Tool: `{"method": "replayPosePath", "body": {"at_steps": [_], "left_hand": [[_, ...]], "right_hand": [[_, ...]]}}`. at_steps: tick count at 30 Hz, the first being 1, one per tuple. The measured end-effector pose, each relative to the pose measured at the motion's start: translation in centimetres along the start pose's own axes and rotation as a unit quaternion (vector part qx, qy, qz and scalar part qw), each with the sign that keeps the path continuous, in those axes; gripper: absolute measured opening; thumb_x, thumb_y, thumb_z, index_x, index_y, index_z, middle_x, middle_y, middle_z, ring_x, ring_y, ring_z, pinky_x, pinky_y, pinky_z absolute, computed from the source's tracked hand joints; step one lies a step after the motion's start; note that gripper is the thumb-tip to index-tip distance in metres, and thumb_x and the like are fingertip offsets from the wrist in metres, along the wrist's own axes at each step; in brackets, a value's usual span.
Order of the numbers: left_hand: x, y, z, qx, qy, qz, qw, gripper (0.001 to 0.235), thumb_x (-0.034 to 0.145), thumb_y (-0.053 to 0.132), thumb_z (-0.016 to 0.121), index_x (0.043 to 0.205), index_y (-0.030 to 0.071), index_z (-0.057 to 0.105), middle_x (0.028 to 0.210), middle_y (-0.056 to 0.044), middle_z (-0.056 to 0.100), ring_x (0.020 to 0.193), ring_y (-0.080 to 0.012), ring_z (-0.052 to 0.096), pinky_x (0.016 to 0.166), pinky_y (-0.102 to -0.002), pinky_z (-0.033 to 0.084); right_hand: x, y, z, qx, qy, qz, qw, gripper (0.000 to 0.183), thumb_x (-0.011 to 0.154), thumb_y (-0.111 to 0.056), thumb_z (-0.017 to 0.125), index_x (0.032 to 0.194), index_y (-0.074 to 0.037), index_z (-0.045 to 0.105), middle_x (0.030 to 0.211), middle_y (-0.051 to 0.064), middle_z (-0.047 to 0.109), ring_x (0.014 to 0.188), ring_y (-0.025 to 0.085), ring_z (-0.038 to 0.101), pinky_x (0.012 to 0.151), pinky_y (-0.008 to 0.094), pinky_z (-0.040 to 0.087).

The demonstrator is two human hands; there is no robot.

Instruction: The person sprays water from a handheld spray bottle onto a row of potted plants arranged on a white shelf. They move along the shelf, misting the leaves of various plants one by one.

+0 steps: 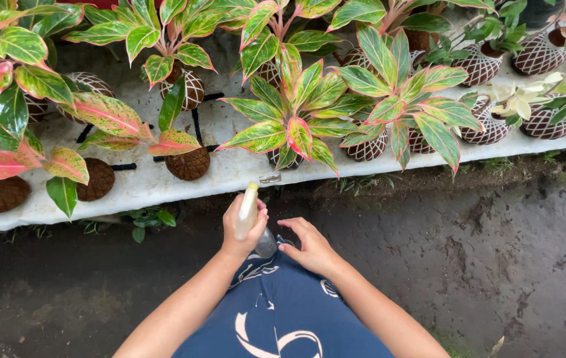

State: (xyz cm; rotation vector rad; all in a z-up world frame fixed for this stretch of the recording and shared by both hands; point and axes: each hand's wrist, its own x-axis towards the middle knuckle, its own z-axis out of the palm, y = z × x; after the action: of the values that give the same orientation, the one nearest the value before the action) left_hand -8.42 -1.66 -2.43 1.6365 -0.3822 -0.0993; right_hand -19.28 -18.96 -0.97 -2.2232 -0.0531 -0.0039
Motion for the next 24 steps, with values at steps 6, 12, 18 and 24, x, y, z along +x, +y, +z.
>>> {"method": "replayPosePath", "body": {"at_steps": [6, 12, 18, 24], "left_hand": [[1.1, 1.3, 0.2, -0.109, 0.070, -0.017, 0.991, 0.019, 0.086, -0.001, 0.067, 0.103, 0.000, 0.059, 0.092, -0.007, 0.066, 0.074, -0.0122, 0.068, 0.068, -0.027, 0.056], [2.9, 1.3, -1.4, -0.028, 0.088, 0.005, 0.996, 0.014, 0.085, -0.001, 0.070, 0.095, 0.001, 0.060, 0.084, -0.006, 0.067, 0.071, -0.0117, 0.067, 0.067, -0.027, 0.056], [2.7, 1.3, -1.1, -0.021, 0.081, 0.009, 0.996, 0.020, 0.082, 0.003, 0.071, 0.099, 0.003, 0.061, 0.086, -0.005, 0.066, 0.073, -0.0128, 0.064, 0.067, -0.028, 0.053], [2.5, 1.4, -0.8, 0.055, 0.019, -0.007, 0.998, 0.017, 0.081, 0.007, 0.076, 0.091, 0.003, 0.062, 0.079, -0.007, 0.067, 0.068, -0.0148, 0.066, 0.067, -0.030, 0.054]], "right_hand": [[0.5, -0.3, 0.4, -0.032, 0.015, -0.080, 0.996, 0.053, 0.087, -0.021, 0.079, 0.136, -0.009, 0.062, 0.127, 0.007, 0.063, 0.110, 0.025, 0.063, 0.086, 0.035, 0.052], [0.9, -0.8, 0.0, 0.026, -0.051, 0.091, 0.994, 0.050, 0.083, -0.021, 0.075, 0.131, -0.013, 0.063, 0.130, 0.005, 0.062, 0.088, 0.017, 0.064, 0.056, 0.028, 0.051], [1.2, -0.7, -0.2, 0.021, -0.051, 0.089, 0.995, 0.050, 0.083, -0.022, 0.075, 0.130, -0.012, 0.063, 0.129, 0.005, 0.062, 0.088, 0.017, 0.065, 0.056, 0.028, 0.052], [0.9, -0.4, -0.1, 0.019, -0.059, 0.109, 0.992, 0.050, 0.083, -0.022, 0.075, 0.131, -0.013, 0.063, 0.127, 0.005, 0.064, 0.088, 0.018, 0.065, 0.060, 0.029, 0.052]]}}
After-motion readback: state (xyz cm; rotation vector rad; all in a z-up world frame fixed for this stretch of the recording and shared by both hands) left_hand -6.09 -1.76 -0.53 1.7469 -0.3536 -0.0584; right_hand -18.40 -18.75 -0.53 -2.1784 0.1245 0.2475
